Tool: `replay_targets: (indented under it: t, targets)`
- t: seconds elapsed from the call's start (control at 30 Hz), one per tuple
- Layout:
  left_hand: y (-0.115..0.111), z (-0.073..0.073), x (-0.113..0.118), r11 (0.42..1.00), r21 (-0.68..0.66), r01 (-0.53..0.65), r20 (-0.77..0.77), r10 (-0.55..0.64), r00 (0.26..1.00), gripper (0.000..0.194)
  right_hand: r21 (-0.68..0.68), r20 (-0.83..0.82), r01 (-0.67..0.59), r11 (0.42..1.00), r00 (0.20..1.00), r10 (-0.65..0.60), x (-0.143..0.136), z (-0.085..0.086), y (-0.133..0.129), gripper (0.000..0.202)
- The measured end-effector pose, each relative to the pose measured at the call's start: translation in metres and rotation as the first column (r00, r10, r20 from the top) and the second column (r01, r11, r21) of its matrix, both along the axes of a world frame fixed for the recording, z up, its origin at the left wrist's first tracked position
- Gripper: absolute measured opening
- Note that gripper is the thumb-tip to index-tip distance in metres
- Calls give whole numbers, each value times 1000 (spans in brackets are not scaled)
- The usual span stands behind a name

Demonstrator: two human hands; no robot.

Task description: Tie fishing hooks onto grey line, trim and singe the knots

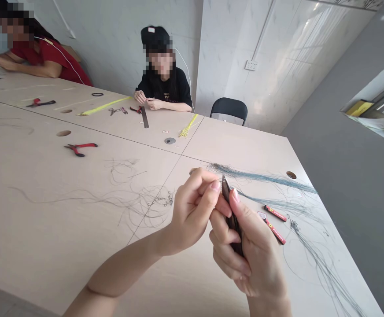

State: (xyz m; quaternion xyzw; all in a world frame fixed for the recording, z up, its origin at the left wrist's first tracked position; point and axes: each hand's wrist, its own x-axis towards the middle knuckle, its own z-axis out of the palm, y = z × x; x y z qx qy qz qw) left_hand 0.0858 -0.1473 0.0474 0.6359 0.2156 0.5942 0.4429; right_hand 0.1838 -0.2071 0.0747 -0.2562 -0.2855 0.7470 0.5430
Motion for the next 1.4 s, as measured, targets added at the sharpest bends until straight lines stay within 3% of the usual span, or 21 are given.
replay_targets:
  t: [0.17,0.83,0.9,0.97,1.07,1.13,1.23,1.4]
  targets:
    - [0,-1,1,999,-27,-46,4,46,999,25,-5,7,-4,1000,1000,4,0,0,0,43]
    - [0,-3,4,998,-37,-42,23,43,999,24,-25,24,18,1000,1000,-18,0,0,0,41]
    - [1,-4,3,998,-54,-27,37,29,999,23,-14,50,62,998,997,-61,2,0,1,41]
    - [3,-5,2,996,-86,-1,55,5,998,24,28,109,178,984,978,-180,5,0,3,39]
    - [5,-6,2,987,-143,76,67,-67,995,24,124,240,384,915,883,-404,8,-2,8,32]
    - [6,-6,3,976,-177,127,64,-118,991,25,156,322,461,874,812,-486,8,-4,11,30]
    - [6,-6,5,966,-199,162,59,-153,986,24,172,380,494,852,765,-520,6,-6,16,25]
    - [6,-6,7,963,-214,162,46,-156,987,25,201,380,489,849,759,-528,4,-7,19,25]
